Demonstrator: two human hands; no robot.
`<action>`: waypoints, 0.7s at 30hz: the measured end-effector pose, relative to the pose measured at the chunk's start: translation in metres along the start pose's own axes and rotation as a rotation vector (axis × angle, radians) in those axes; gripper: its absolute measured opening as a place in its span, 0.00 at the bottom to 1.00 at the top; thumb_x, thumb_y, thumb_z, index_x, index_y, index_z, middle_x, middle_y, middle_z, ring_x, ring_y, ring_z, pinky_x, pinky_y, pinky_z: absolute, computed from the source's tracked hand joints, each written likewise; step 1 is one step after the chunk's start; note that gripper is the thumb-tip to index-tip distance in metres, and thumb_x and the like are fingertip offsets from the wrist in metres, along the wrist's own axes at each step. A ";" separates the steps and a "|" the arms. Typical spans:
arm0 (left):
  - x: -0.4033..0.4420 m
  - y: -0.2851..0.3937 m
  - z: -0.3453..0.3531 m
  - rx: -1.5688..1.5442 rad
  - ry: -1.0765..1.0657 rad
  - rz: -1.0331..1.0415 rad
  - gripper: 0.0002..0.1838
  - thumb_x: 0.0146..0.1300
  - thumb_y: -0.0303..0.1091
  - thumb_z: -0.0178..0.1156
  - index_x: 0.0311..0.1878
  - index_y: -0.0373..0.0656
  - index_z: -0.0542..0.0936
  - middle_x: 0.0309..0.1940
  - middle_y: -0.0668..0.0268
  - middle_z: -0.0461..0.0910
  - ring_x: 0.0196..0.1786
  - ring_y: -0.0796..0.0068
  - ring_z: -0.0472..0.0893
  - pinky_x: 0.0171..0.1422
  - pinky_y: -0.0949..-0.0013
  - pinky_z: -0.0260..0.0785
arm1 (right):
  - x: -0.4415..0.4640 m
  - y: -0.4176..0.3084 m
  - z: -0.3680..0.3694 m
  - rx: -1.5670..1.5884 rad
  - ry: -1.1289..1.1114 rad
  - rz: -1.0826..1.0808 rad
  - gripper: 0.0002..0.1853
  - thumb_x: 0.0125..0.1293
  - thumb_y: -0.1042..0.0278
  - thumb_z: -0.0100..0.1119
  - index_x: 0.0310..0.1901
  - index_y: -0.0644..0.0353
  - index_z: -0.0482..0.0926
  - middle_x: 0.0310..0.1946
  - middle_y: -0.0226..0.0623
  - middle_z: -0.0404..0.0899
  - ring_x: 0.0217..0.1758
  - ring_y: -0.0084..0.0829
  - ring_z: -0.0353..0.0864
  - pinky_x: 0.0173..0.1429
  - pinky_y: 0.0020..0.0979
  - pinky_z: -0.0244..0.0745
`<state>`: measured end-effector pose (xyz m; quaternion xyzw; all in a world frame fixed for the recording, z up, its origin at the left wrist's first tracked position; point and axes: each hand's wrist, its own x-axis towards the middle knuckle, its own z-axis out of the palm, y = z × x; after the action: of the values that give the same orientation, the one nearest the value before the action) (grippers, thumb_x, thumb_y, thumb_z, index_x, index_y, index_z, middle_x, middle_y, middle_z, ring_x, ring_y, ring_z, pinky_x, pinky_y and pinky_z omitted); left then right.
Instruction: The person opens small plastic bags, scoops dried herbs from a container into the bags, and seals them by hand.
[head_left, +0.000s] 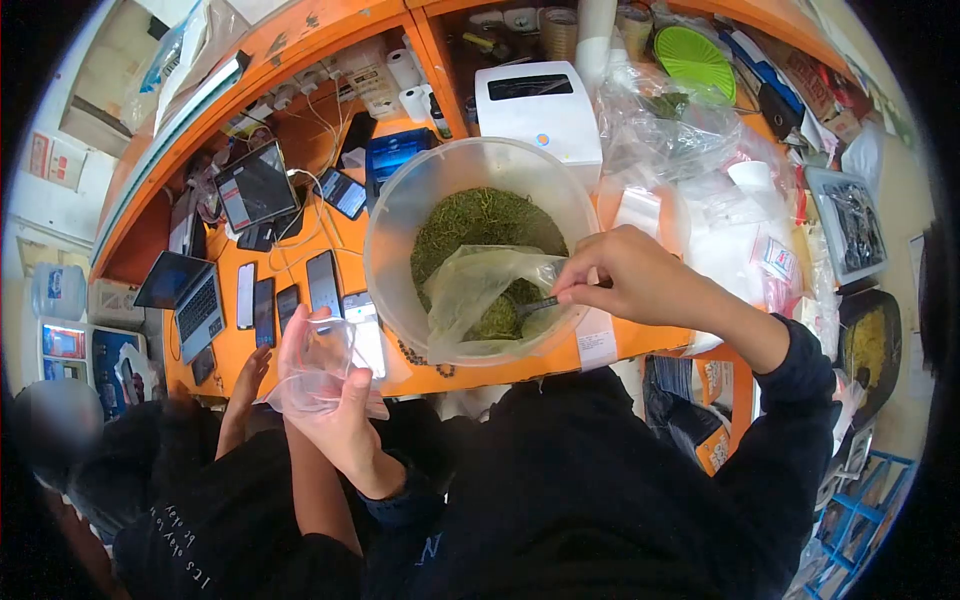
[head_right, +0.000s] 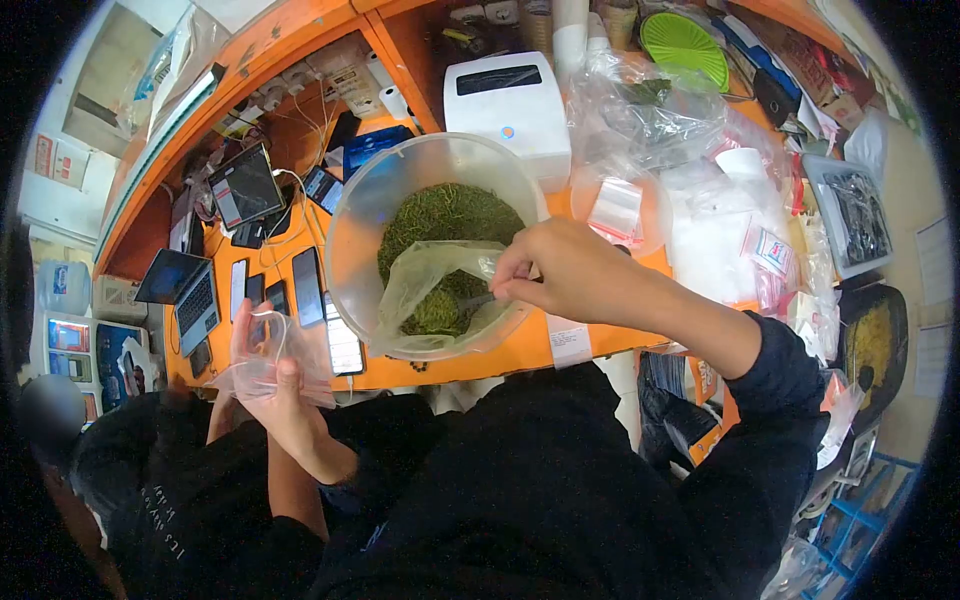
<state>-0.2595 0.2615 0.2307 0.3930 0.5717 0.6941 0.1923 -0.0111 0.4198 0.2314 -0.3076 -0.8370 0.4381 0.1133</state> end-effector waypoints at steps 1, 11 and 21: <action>-0.001 0.003 0.002 -0.009 -0.006 -0.023 0.42 0.44 0.35 0.74 0.61 0.30 0.65 0.55 0.53 0.70 0.50 0.71 0.74 0.49 0.75 0.69 | -0.001 -0.001 -0.002 -0.023 -0.018 -0.011 0.07 0.56 0.69 0.62 0.33 0.63 0.83 0.28 0.43 0.81 0.30 0.36 0.80 0.37 0.33 0.73; 0.010 0.008 0.021 -0.046 -0.151 -0.028 0.35 0.41 0.18 0.71 0.56 0.30 0.70 0.48 0.59 0.75 0.32 0.81 0.78 0.31 0.82 0.69 | -0.009 -0.009 -0.030 -0.001 -0.049 0.024 0.07 0.56 0.67 0.64 0.34 0.61 0.83 0.25 0.38 0.80 0.26 0.27 0.76 0.32 0.27 0.70; 0.037 -0.001 0.050 0.084 -0.339 -0.095 0.31 0.40 0.24 0.74 0.52 0.35 0.75 0.42 0.66 0.77 0.41 0.80 0.75 0.44 0.78 0.68 | -0.011 -0.049 -0.076 0.227 0.087 0.081 0.06 0.58 0.71 0.65 0.35 0.63 0.82 0.22 0.22 0.76 0.21 0.07 0.66 0.23 0.14 0.57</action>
<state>-0.2444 0.3200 0.2433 0.4846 0.5775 0.5834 0.3023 0.0123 0.4429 0.3164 -0.3449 -0.7635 0.5203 0.1656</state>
